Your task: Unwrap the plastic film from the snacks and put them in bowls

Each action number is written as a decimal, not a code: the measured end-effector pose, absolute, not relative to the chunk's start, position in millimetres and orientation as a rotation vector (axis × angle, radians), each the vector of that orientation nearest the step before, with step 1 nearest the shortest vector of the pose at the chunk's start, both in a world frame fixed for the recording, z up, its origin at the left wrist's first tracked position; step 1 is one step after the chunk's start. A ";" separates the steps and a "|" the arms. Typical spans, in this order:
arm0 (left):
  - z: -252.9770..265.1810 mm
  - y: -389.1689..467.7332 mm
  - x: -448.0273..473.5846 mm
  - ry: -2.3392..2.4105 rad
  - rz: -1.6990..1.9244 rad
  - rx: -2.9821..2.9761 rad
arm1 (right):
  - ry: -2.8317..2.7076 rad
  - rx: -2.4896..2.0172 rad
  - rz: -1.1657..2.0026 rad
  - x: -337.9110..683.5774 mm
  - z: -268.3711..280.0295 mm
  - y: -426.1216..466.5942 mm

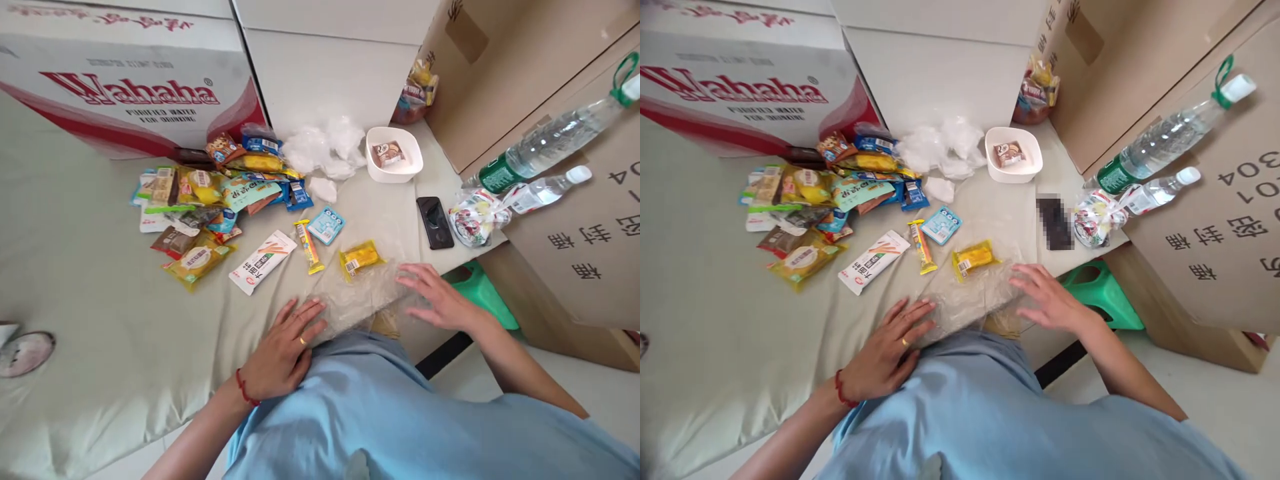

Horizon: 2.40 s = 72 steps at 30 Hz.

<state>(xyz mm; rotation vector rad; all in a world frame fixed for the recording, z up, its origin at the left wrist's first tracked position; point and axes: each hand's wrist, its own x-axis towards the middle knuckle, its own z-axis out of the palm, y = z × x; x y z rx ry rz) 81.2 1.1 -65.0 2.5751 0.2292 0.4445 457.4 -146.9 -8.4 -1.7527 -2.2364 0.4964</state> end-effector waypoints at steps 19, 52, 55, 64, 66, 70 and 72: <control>-24.4 70.8 163.8 1.246 0.467 2.307 | -1.952 -1.722 0.692 479.2 -19.2 -15.2; -17.2 100.5 156.2 0.591 -0.097 2.432 | -1.951 -1.825 0.373 392.7 -50.4 -40.3; -21.3 94.9 127.8 0.749 0.031 2.447 | -2.073 -1.888 0.387 389.6 -42.8 -40.6; -0.3 -6.1 127.3 0.867 0.971 2.469 | -2.333 -1.939 0.539 381.8 -10.6 -20.3; -3.8 -19.2 155.2 0.387 0.853 2.560 | -2.369 -1.924 0.545 383.9 -8.6 -13.7; -35.4 -10.7 203.6 0.426 0.739 2.621 | -2.259 -1.821 0.634 397.4 -16.7 -2.8; -53.3 -2.5 214.9 0.708 0.690 2.593 | -2.099 -1.762 0.750 408.3 -23.2 0.3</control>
